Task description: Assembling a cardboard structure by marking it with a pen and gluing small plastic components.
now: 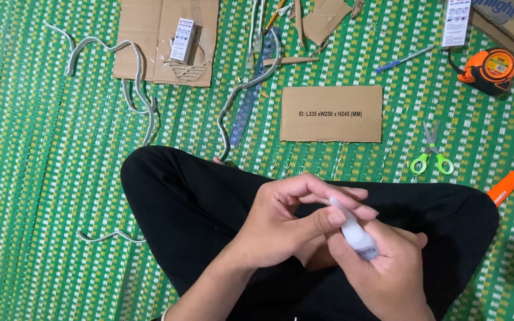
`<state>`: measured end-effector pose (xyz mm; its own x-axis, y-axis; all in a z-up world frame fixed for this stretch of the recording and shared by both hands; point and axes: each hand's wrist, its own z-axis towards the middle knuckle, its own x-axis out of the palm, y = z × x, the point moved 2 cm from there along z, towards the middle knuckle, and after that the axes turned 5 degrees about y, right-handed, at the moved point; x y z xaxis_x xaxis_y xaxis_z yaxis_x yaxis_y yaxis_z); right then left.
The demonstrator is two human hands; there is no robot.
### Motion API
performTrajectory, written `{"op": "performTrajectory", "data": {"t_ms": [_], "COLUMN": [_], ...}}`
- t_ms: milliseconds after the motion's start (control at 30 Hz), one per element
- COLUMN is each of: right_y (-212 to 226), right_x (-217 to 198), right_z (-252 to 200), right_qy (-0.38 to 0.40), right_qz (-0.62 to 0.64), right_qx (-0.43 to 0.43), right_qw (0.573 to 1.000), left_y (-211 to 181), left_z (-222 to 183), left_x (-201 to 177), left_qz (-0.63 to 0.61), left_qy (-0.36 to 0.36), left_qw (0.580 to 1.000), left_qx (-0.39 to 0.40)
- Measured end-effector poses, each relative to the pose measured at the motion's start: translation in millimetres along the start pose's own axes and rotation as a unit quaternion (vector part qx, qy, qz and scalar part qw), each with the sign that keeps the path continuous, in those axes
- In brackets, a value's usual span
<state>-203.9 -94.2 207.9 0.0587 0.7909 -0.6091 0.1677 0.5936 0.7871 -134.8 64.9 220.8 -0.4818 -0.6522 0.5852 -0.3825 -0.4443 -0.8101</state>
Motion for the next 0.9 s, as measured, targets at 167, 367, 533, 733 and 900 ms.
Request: {"op": "performTrajectory", "data": {"t_ms": [167, 367, 533, 733, 900], "right_y": [4.0, -4.6, -15.9, -9.3, -10.4], "right_x": [-3.2, -6.8, -5.4, -3.7, -7.6], "right_z": [-2.4, -2.3, -11.1, -12.3, -10.6], "right_qy": [-0.017, -0.018, 0.009, 0.003, 0.095], "right_qz": [-0.075, -0.017, -0.001, 0.034, 0.105], "right_qx": [-0.067, -0.110, -0.115, -0.146, -0.132], "right_qw": [0.995, 0.994, 0.993, 0.989, 0.981], "left_y": [-1.8, -2.0, -5.4, -14.2, -17.8], "left_z": [-2.1, -10.3, -14.3, -14.5, -16.2], "left_x": [-0.2, 5.4, 15.5, 19.3, 17.2], "left_qz": [0.003, 0.030, 0.046, 0.049, 0.089], "left_qy": [0.014, 0.014, 0.012, 0.034, 0.042], "left_qw": [1.000, 0.999, 0.999, 0.997, 0.994], "left_qx": [-0.002, 0.006, 0.017, 0.044, 0.044]}}
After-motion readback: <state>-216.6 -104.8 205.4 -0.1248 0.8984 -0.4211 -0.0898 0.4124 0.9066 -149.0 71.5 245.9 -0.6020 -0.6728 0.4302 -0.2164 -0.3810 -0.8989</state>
